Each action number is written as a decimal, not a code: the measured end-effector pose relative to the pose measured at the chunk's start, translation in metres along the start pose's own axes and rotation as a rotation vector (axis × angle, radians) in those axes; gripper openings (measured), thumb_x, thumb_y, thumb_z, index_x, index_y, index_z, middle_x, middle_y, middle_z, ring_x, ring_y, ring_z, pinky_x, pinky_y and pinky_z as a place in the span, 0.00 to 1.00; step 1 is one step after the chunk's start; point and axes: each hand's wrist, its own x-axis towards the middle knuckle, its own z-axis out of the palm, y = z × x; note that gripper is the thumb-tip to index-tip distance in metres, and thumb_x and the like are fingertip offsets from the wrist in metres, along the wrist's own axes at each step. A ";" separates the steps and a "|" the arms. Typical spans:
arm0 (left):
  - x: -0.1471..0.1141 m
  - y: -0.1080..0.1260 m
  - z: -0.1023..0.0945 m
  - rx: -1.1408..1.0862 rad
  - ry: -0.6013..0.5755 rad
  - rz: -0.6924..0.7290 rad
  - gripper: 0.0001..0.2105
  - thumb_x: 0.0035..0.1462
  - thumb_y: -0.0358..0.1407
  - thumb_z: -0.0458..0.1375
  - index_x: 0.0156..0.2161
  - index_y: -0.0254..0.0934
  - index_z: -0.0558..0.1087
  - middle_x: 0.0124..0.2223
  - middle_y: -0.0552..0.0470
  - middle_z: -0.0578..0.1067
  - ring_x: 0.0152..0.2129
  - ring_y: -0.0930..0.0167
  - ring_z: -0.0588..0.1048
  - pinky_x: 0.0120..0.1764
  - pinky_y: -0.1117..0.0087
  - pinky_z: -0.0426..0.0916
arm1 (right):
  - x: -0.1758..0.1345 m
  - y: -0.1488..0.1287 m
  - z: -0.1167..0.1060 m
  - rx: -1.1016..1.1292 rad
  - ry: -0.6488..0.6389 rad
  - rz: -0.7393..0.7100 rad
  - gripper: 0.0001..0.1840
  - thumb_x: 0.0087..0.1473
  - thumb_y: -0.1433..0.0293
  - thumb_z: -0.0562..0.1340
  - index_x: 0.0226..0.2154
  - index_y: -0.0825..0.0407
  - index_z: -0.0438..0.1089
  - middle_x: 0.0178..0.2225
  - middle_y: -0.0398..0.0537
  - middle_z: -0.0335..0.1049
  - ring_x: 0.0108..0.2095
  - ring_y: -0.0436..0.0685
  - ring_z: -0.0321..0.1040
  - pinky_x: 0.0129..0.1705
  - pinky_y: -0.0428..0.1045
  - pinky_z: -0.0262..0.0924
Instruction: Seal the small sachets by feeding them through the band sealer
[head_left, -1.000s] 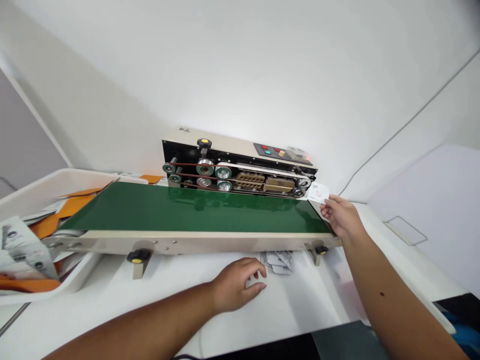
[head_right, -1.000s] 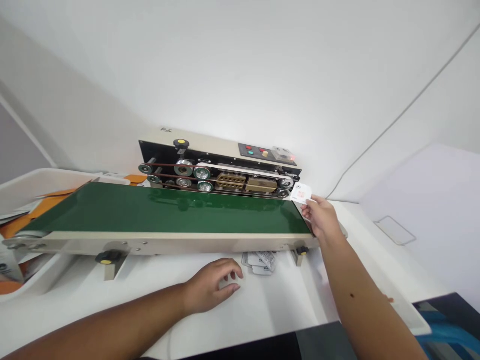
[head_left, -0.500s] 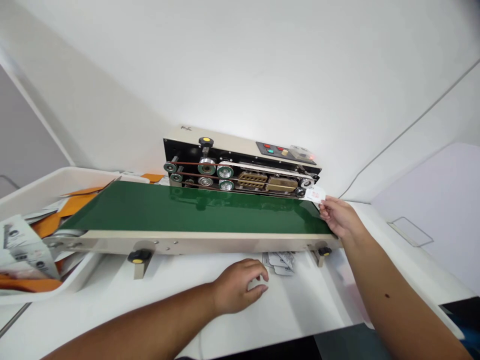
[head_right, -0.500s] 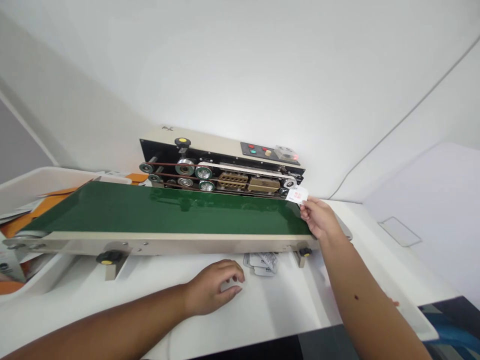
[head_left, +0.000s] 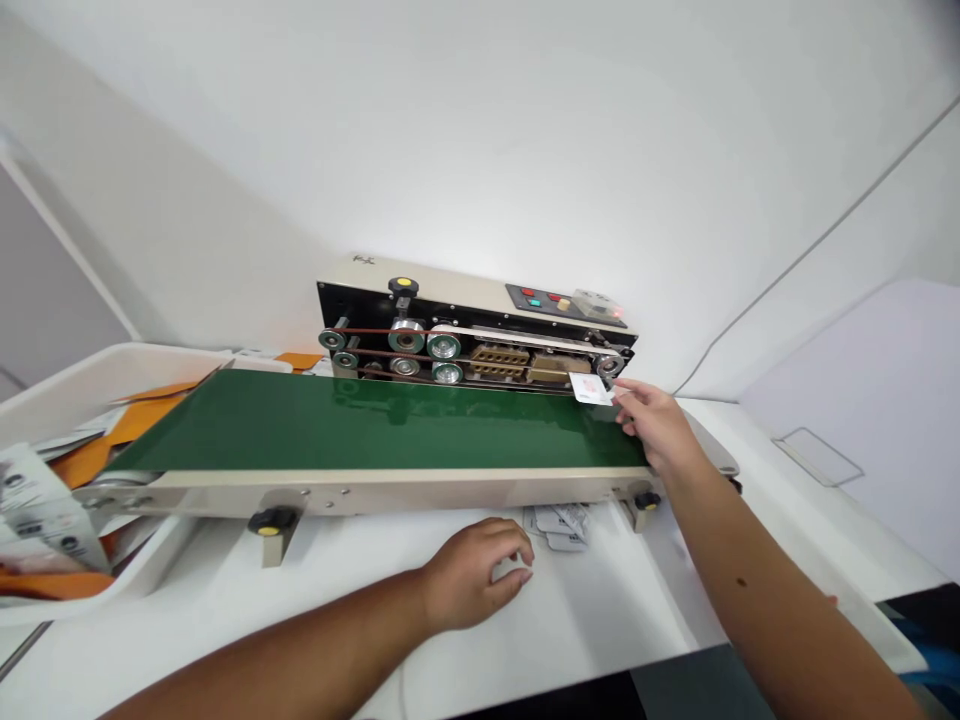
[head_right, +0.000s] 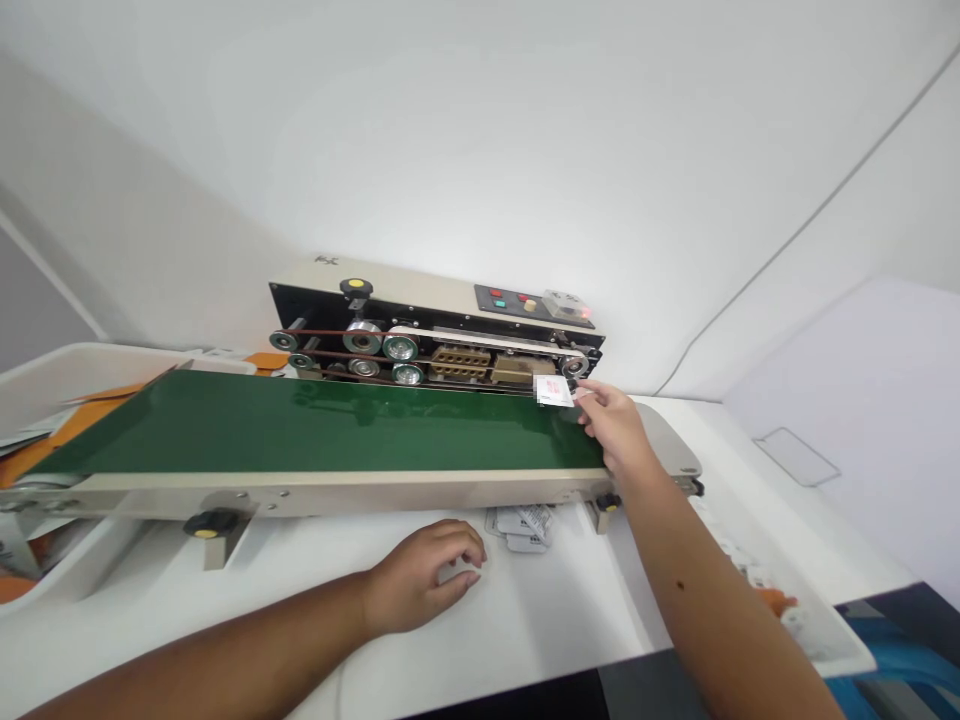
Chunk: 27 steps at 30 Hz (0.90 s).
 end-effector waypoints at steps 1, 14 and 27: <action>0.000 0.000 0.000 0.001 0.002 0.002 0.04 0.62 0.31 0.58 0.41 0.39 0.73 0.42 0.48 0.78 0.38 0.67 0.75 0.40 0.70 0.71 | -0.012 0.002 -0.001 -0.084 0.112 -0.108 0.21 0.49 0.62 0.71 0.46 0.51 0.76 0.34 0.47 0.73 0.26 0.49 0.64 0.21 0.42 0.56; 0.003 -0.002 -0.001 0.028 -0.022 0.016 0.03 0.64 0.31 0.57 0.40 0.39 0.73 0.39 0.48 0.78 0.37 0.67 0.75 0.43 0.68 0.70 | -0.148 0.123 -0.011 -0.749 -0.330 -0.745 0.20 0.61 0.68 0.62 0.55 0.47 0.73 0.51 0.55 0.76 0.52 0.68 0.72 0.54 0.64 0.69; 0.005 0.001 -0.005 0.033 -0.059 -0.031 0.05 0.63 0.29 0.57 0.42 0.40 0.73 0.42 0.47 0.78 0.40 0.66 0.75 0.45 0.67 0.71 | -0.154 0.137 0.008 -0.714 -0.461 -0.588 0.27 0.56 0.66 0.69 0.58 0.46 0.70 0.56 0.54 0.73 0.56 0.67 0.70 0.58 0.63 0.67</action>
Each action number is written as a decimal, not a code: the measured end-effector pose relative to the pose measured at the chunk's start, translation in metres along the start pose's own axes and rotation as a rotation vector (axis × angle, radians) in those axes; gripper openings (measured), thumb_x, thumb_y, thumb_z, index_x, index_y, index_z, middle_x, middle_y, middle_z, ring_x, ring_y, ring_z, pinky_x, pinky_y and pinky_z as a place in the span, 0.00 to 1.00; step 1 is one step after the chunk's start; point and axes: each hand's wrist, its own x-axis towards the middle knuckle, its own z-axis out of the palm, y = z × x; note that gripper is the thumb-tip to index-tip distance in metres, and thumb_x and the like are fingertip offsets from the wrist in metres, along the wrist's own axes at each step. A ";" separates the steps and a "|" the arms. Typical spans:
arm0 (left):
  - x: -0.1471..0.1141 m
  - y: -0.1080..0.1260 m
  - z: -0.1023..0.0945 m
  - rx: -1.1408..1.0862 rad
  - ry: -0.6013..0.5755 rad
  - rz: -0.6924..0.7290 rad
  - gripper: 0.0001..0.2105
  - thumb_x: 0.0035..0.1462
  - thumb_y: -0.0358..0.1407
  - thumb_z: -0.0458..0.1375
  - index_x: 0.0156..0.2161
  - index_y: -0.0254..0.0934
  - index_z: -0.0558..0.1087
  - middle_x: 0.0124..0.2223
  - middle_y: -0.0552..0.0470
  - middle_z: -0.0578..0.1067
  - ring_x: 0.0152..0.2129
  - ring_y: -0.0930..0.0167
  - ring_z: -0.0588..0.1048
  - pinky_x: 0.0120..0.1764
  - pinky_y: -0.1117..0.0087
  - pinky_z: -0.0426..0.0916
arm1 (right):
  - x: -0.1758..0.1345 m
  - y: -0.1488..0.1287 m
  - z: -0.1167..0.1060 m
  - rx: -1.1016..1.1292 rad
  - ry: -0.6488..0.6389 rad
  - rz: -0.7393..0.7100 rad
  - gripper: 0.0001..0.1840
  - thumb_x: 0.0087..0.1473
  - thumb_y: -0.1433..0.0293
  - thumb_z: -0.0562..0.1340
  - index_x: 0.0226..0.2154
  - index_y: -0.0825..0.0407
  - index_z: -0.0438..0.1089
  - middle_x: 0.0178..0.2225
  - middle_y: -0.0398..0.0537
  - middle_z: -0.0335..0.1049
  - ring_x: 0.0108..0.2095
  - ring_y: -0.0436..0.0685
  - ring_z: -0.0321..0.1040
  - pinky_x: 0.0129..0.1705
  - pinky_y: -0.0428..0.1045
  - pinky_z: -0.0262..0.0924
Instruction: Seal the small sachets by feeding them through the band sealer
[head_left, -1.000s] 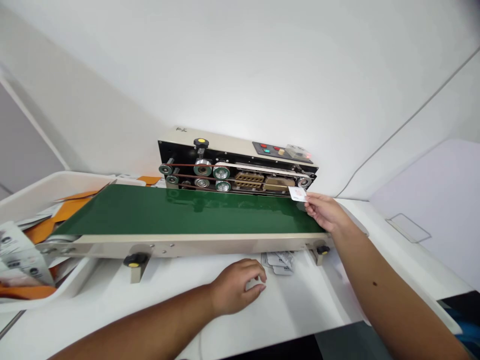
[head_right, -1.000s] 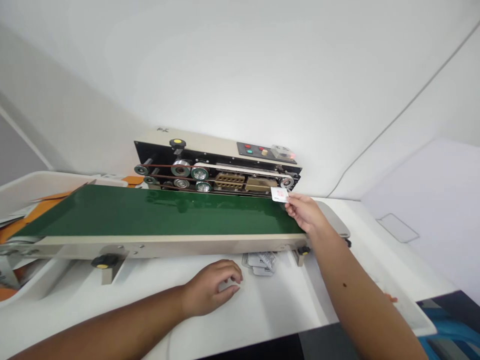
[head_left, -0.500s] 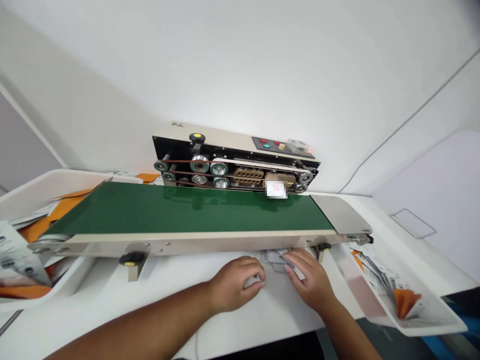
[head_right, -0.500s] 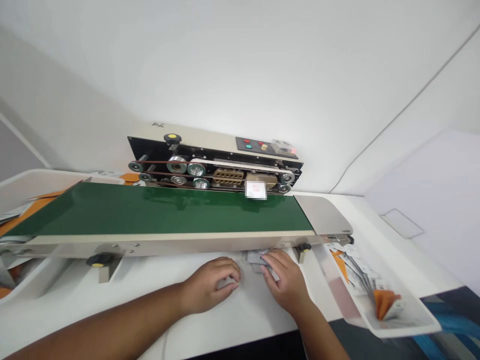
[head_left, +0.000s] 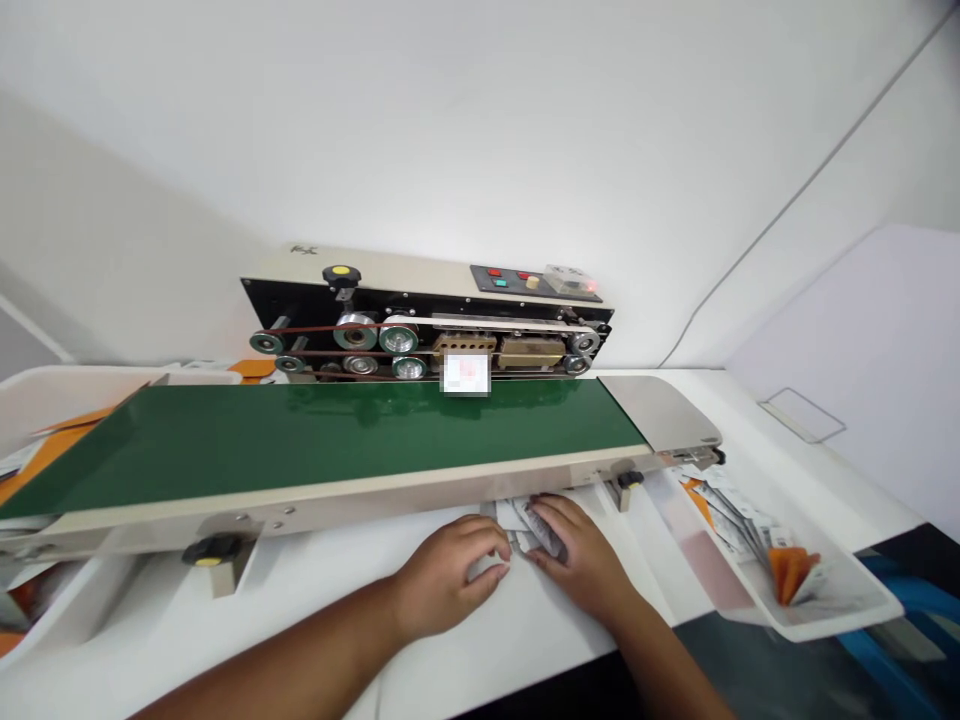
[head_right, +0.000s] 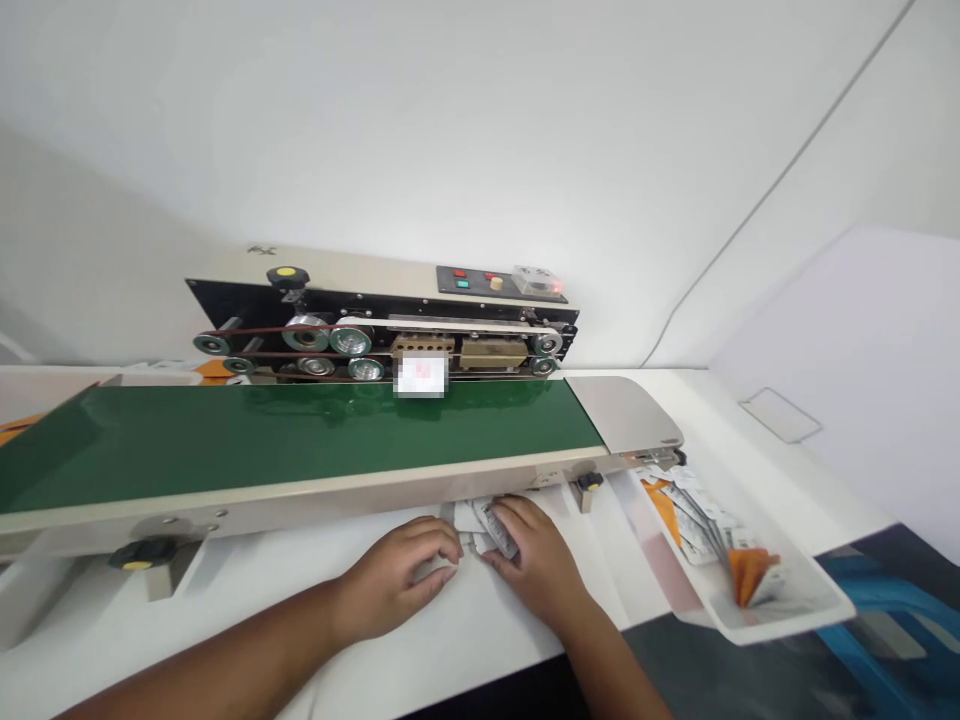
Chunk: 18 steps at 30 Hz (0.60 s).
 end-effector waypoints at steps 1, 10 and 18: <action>0.000 0.001 0.000 -0.001 -0.007 -0.007 0.05 0.63 0.30 0.57 0.43 0.40 0.73 0.44 0.47 0.78 0.42 0.65 0.75 0.47 0.65 0.71 | 0.001 -0.001 -0.001 0.024 -0.001 -0.028 0.24 0.56 0.68 0.68 0.56 0.46 0.71 0.54 0.53 0.75 0.54 0.66 0.71 0.57 0.62 0.69; -0.004 0.001 0.001 0.068 -0.031 -0.043 0.24 0.60 0.34 0.63 0.61 0.44 0.66 0.58 0.44 0.73 0.53 0.59 0.72 0.56 0.58 0.70 | -0.004 -0.014 -0.010 0.218 0.155 -0.158 0.17 0.63 0.73 0.59 0.51 0.43 0.75 0.45 0.50 0.79 0.45 0.62 0.76 0.47 0.56 0.72; -0.005 0.000 -0.002 0.140 0.070 -0.050 0.17 0.66 0.37 0.58 0.58 0.43 0.71 0.43 0.46 0.78 0.37 0.64 0.76 0.42 0.65 0.73 | -0.007 -0.035 0.006 0.585 0.035 0.177 0.15 0.56 0.54 0.66 0.32 0.49 0.75 0.25 0.43 0.71 0.24 0.54 0.66 0.27 0.47 0.61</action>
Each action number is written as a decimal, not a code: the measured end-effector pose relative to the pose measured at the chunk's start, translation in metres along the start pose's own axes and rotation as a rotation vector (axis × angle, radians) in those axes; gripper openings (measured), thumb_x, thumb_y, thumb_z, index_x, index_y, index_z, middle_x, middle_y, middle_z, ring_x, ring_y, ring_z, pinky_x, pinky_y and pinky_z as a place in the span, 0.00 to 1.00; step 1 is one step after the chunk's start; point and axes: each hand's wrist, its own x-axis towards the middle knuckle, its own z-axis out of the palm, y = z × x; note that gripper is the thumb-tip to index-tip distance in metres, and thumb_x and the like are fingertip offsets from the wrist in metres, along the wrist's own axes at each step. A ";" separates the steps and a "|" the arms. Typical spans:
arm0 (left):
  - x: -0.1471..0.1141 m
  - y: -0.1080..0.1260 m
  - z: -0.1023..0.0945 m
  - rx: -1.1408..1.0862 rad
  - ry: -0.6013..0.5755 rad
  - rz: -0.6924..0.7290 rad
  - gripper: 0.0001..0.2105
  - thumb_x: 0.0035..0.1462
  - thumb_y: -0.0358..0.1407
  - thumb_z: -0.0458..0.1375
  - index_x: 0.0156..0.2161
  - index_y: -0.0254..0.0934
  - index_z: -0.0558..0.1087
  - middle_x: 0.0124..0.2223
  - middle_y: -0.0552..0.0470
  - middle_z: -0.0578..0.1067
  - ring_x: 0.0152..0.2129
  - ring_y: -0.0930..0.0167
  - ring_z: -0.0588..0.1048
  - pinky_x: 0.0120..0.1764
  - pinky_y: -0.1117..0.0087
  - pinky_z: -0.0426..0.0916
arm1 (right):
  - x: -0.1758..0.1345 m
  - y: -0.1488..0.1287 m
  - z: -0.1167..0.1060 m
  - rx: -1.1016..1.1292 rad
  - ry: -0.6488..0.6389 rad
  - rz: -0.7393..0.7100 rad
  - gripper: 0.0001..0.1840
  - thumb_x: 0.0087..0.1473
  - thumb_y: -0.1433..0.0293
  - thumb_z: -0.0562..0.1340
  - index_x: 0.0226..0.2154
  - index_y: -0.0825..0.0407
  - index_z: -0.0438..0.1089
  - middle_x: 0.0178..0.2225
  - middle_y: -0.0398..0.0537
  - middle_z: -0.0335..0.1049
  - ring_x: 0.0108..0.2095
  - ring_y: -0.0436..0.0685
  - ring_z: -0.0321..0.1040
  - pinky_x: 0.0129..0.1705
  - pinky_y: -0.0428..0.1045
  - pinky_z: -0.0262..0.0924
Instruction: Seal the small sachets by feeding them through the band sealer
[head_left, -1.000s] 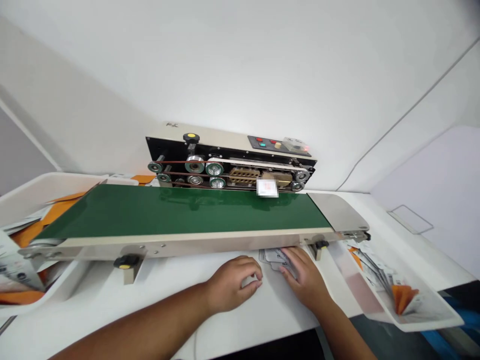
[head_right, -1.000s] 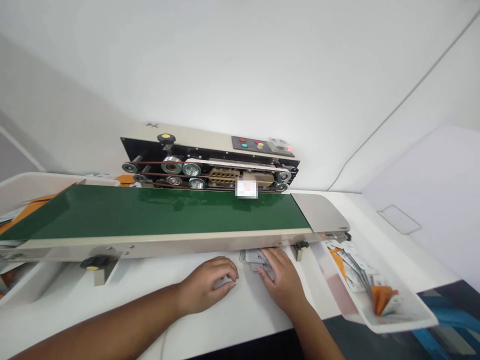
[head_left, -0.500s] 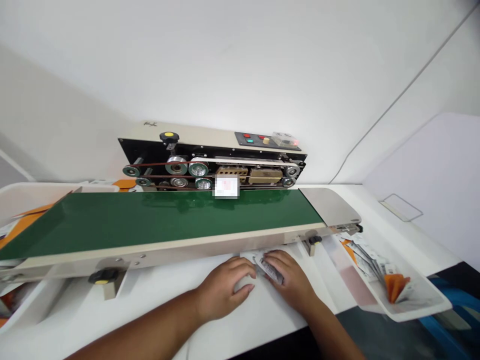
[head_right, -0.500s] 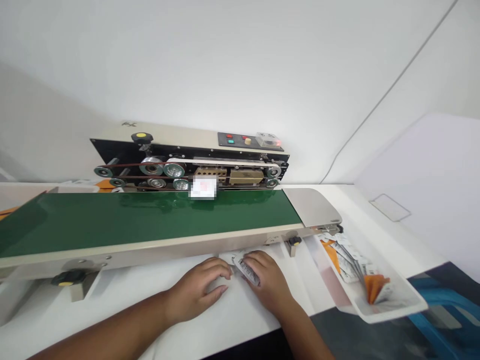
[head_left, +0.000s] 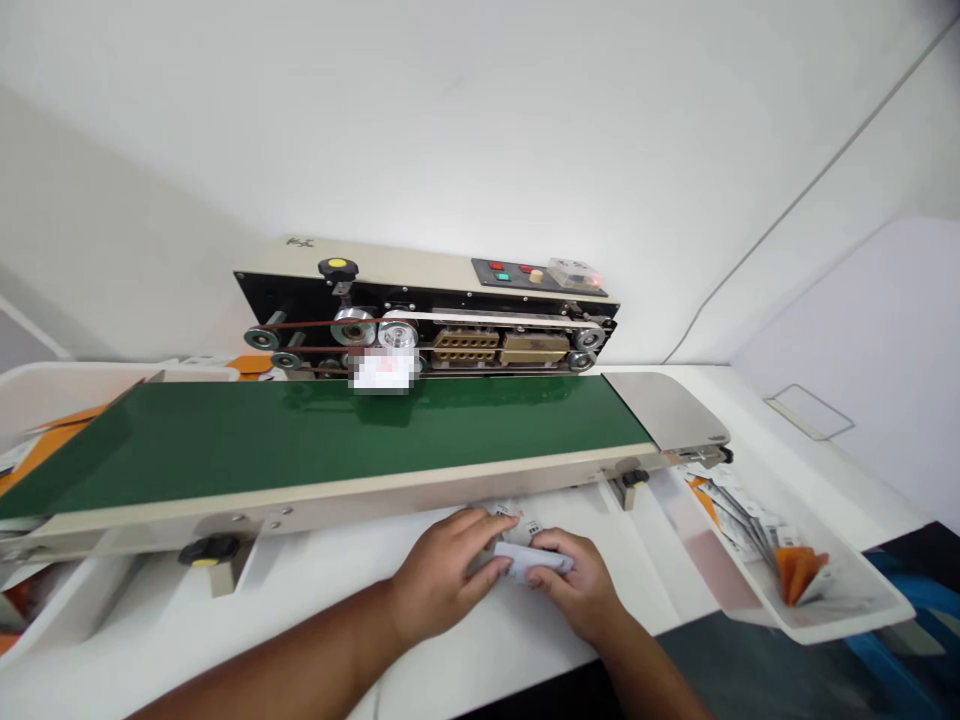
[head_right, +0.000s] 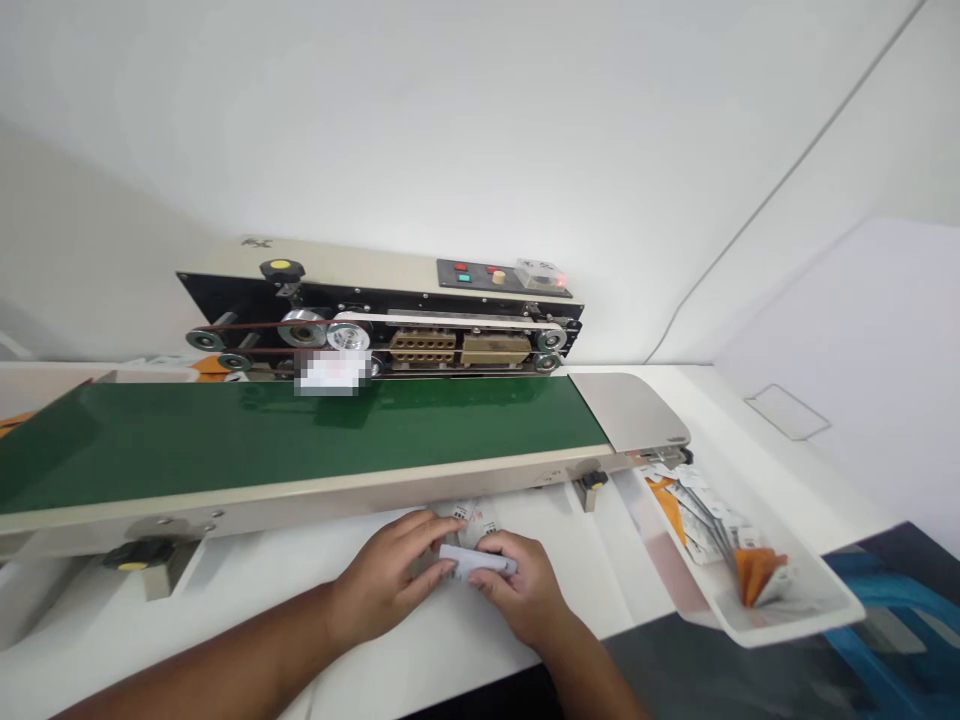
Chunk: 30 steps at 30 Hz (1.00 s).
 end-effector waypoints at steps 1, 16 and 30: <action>0.001 0.001 0.000 -0.008 0.001 -0.002 0.14 0.66 0.37 0.58 0.55 0.42 0.73 0.42 0.47 0.78 0.36 0.65 0.76 0.41 0.67 0.72 | 0.001 0.001 0.001 0.028 -0.003 0.026 0.15 0.56 0.54 0.66 0.32 0.50 0.75 0.25 0.43 0.71 0.25 0.54 0.65 0.27 0.47 0.60; 0.006 0.001 0.002 -0.327 -0.034 -0.253 0.05 0.64 0.38 0.56 0.42 0.39 0.71 0.27 0.58 0.72 0.23 0.73 0.68 0.27 0.75 0.62 | 0.004 0.009 -0.004 -0.006 0.073 -0.003 0.15 0.58 0.57 0.64 0.42 0.49 0.75 0.29 0.46 0.75 0.25 0.54 0.67 0.28 0.47 0.62; 0.002 0.002 0.003 -0.381 -0.183 -0.114 0.09 0.64 0.34 0.55 0.48 0.40 0.64 0.33 0.56 0.74 0.25 0.73 0.67 0.30 0.74 0.62 | 0.031 -0.079 -0.113 -0.171 -0.460 0.202 0.09 0.58 0.64 0.65 0.39 0.51 0.76 0.26 0.41 0.74 0.22 0.50 0.68 0.24 0.43 0.58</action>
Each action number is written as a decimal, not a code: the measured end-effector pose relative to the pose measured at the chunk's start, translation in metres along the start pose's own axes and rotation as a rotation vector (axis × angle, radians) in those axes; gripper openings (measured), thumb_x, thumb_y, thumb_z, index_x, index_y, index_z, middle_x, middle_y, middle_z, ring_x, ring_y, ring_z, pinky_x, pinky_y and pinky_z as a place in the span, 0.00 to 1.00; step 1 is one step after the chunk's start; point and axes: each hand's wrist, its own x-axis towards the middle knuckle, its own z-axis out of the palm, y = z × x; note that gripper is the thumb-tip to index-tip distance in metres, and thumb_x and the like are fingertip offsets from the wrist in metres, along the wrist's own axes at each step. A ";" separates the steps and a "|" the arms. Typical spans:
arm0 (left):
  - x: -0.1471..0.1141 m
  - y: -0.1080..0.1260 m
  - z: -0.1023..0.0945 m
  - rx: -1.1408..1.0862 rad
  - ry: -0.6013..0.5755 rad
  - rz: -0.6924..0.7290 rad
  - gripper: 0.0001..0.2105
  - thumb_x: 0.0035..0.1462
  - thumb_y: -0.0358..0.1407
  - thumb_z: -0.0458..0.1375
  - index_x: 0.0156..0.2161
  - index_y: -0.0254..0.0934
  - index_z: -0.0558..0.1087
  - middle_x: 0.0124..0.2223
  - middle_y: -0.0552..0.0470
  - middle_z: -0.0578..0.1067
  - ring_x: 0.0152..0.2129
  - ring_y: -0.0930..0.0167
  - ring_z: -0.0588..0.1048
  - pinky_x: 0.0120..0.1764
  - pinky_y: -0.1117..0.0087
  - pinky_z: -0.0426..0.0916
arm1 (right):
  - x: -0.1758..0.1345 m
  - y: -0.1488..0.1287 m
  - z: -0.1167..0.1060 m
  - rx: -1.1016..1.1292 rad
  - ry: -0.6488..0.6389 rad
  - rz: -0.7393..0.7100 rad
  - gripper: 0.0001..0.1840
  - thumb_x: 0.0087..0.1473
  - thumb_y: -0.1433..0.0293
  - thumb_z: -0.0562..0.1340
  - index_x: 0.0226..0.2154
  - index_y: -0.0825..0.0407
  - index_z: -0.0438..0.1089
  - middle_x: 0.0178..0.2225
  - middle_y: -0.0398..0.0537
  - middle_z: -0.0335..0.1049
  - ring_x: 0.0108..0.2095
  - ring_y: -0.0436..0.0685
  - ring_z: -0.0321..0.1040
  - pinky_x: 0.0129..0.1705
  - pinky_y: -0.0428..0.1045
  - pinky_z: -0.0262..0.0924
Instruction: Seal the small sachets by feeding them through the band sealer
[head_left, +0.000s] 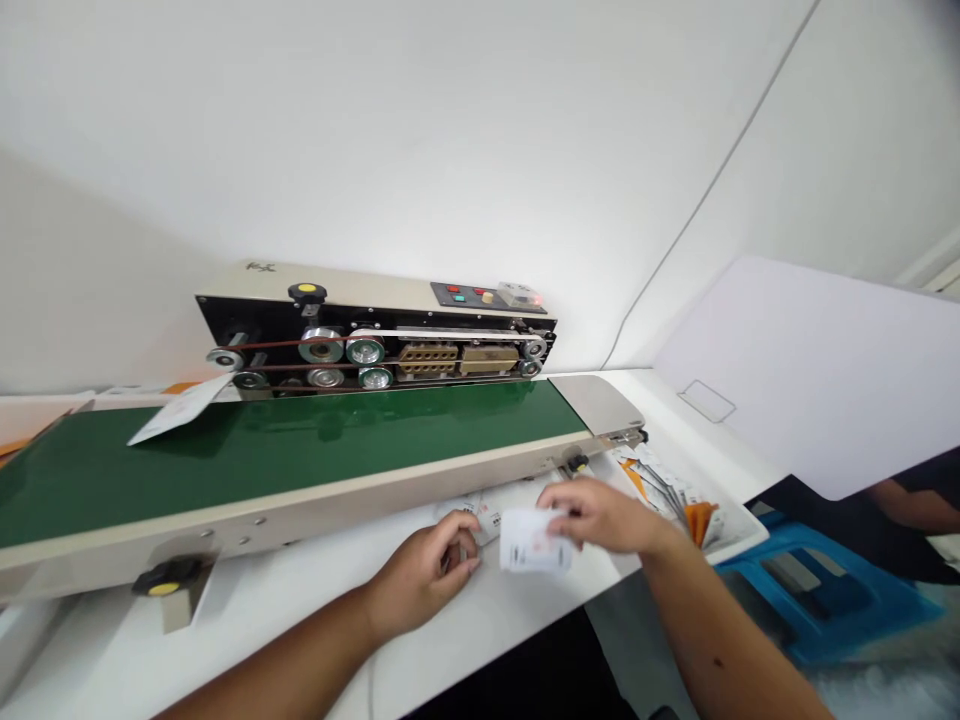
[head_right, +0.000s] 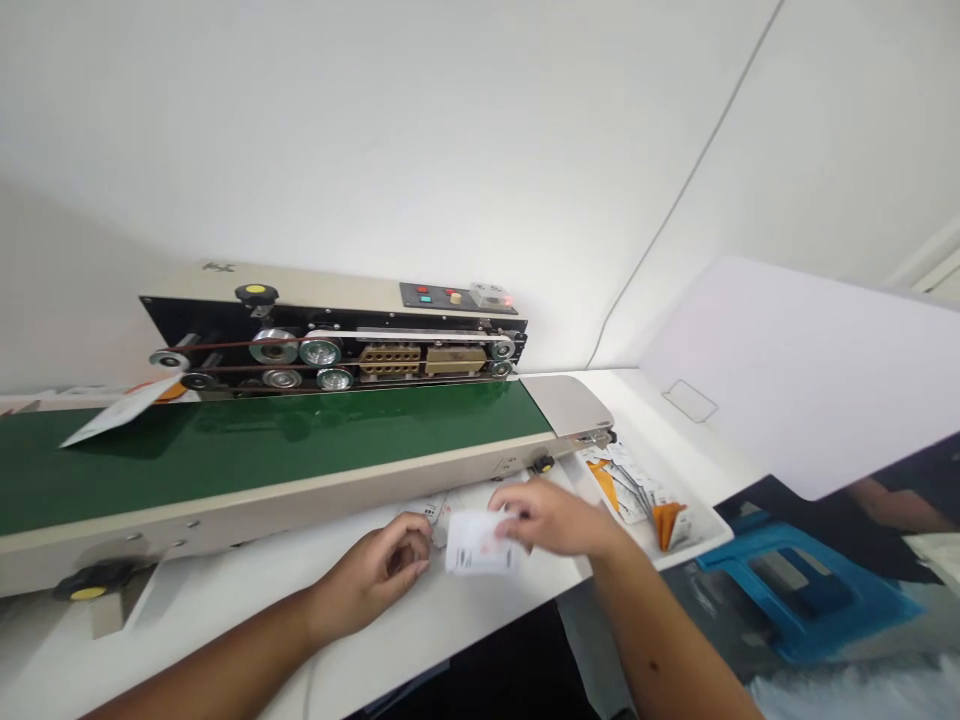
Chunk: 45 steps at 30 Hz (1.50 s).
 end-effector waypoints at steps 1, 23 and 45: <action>0.000 -0.001 -0.001 -0.003 0.020 -0.005 0.11 0.64 0.34 0.55 0.50 0.40 0.63 0.35 0.55 0.75 0.26 0.73 0.68 0.31 0.74 0.63 | 0.001 0.002 -0.018 0.087 0.105 0.017 0.11 0.57 0.62 0.66 0.40 0.52 0.76 0.26 0.42 0.74 0.21 0.49 0.67 0.22 0.42 0.57; 0.001 -0.003 -0.003 0.061 0.072 0.028 0.11 0.63 0.34 0.55 0.51 0.40 0.65 0.36 0.55 0.76 0.26 0.72 0.68 0.31 0.73 0.64 | 0.108 0.011 -0.093 0.496 1.000 0.076 0.12 0.50 0.70 0.68 0.39 0.56 0.75 0.31 0.49 0.76 0.26 0.52 0.69 0.25 0.45 0.65; 0.004 -0.006 -0.010 0.234 0.210 0.015 0.06 0.67 0.36 0.54 0.40 0.39 0.72 0.33 0.52 0.76 0.29 0.69 0.74 0.34 0.72 0.69 | 0.066 0.048 0.115 -0.432 0.378 -0.115 0.29 0.53 0.73 0.65 0.58 0.48 0.70 0.60 0.53 0.67 0.60 0.65 0.62 0.64 0.59 0.56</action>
